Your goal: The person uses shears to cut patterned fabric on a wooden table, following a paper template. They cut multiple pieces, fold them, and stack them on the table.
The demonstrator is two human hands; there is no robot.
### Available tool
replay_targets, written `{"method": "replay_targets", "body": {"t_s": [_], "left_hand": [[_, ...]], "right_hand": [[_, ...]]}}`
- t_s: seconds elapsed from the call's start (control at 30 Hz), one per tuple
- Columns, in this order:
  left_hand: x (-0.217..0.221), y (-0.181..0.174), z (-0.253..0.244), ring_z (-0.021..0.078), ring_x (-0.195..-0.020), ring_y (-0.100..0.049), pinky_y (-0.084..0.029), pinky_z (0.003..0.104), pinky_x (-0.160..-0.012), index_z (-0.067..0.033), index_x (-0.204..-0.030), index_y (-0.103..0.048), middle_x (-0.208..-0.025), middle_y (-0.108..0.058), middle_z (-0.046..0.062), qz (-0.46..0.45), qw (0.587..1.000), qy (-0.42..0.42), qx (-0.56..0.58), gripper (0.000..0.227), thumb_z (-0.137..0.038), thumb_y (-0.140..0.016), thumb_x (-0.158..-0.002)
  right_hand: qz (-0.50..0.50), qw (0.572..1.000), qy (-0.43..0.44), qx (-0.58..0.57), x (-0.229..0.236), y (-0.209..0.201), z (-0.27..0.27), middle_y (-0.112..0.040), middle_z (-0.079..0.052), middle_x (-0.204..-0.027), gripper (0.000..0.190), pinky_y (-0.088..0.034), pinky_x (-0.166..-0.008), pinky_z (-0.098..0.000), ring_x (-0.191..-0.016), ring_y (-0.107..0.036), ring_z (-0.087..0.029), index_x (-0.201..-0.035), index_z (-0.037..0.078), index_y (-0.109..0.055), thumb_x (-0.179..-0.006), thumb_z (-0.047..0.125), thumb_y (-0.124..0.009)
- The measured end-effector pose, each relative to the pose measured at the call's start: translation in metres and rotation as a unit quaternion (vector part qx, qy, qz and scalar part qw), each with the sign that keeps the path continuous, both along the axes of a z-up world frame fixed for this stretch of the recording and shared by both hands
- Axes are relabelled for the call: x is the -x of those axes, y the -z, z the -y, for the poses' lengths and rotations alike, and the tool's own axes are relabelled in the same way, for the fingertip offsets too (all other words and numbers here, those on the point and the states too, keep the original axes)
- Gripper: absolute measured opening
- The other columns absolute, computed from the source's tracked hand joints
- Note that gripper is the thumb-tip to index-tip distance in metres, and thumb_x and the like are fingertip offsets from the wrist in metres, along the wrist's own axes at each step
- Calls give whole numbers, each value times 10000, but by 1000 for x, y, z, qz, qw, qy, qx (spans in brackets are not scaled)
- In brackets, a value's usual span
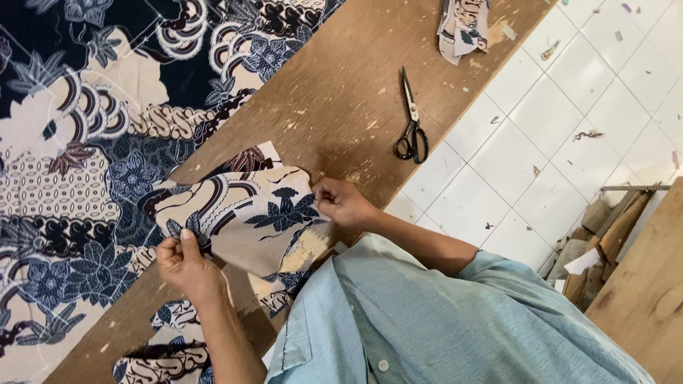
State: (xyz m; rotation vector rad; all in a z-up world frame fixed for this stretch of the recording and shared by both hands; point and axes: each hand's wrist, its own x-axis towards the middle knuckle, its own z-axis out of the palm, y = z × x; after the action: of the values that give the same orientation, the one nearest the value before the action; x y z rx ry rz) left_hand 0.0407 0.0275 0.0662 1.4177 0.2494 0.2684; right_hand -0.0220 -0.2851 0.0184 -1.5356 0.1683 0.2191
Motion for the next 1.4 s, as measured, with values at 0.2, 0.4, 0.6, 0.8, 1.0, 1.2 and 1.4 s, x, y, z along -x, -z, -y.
{"method": "replay_targets", "body": {"t_s": [0.2, 0.4, 0.6, 0.8, 1.0, 1.2, 1.4], "left_hand": [[2, -45, 25, 51, -797, -522, -456, 200, -713, -62, -1078, -562, -924, -612, -1, 12, 994, 44, -102, 92, -43, -639, -1125], [0, -89, 81, 69, -840, -573, -484, 233, -719, -51, -1178, -576, -971, -625, 10, -12, 974, 82, -209, 111, -98, -618, -1087], [-11, -90, 157, 130, -1148, -600, -504, 290, -1007, 7, -1351, -573, -1257, -645, 48, 91, 962, 230, -120, 248, -64, -526, -1118], [-29, -89, 196, 135, -1241, -610, -484, 276, -1087, 3, -1448, -553, -1364, -658, 68, 67, 932, 332, -126, 376, -21, -553, -1073], [-28, -102, 234, 107, -983, -637, -510, 254, -876, -95, -1408, -655, -1118, -735, 32, -9, 884, 426, -192, 362, -48, -598, -1054], [-15, -112, 252, 197, -994, -687, -528, 305, -903, -68, -1311, -658, -1080, -738, 77, 66, 854, 435, -278, 309, -38, -640, -1004], [-18, -86, 229, 299, -873, -728, -564, 407, -819, -135, -1293, -693, -958, -741, 162, 2, 817, 301, -492, 447, 8, -642, -872]], "right_hand": [[12, 998, -35, -42, 14, 19, 8, -678, -89, -1098, 73, -540, -902, -303, -1038, -638, -146, -916, 42, -594, -919, -19, -634], [48, 995, -85, 35, 9, 12, 29, -622, -104, -1240, 68, -496, -962, -380, -1119, -592, -211, -997, 49, -618, -969, 59, -679], [21, 992, -52, -110, -7, -11, 66, -564, -87, -1262, 296, -564, -889, -341, -1118, -604, -179, -1270, 100, -511, -999, 104, -632], [309, 935, 35, 170, -38, -51, 153, -507, -126, -1318, 526, -432, -1151, -403, -1298, -513, -229, -1399, 57, -494, -964, 201, -752], [239, 967, -82, -38, -68, -100, 205, -508, -173, -1499, 892, -381, -1228, -393, -1424, -491, -232, -1610, 1, -339, -863, 106, -815], [94, 956, -32, -275, -67, -113, 195, -748, -134, -1125, 342, -604, -952, -343, -988, -726, -201, -1243, -72, -656, -913, -130, -720], [188, 979, -11, -71, -75, -133, 206, -751, -100, -1092, 172, -595, -980, -345, -1013, -717, -189, -1100, 12, -736, -948, -65, -755]]}}
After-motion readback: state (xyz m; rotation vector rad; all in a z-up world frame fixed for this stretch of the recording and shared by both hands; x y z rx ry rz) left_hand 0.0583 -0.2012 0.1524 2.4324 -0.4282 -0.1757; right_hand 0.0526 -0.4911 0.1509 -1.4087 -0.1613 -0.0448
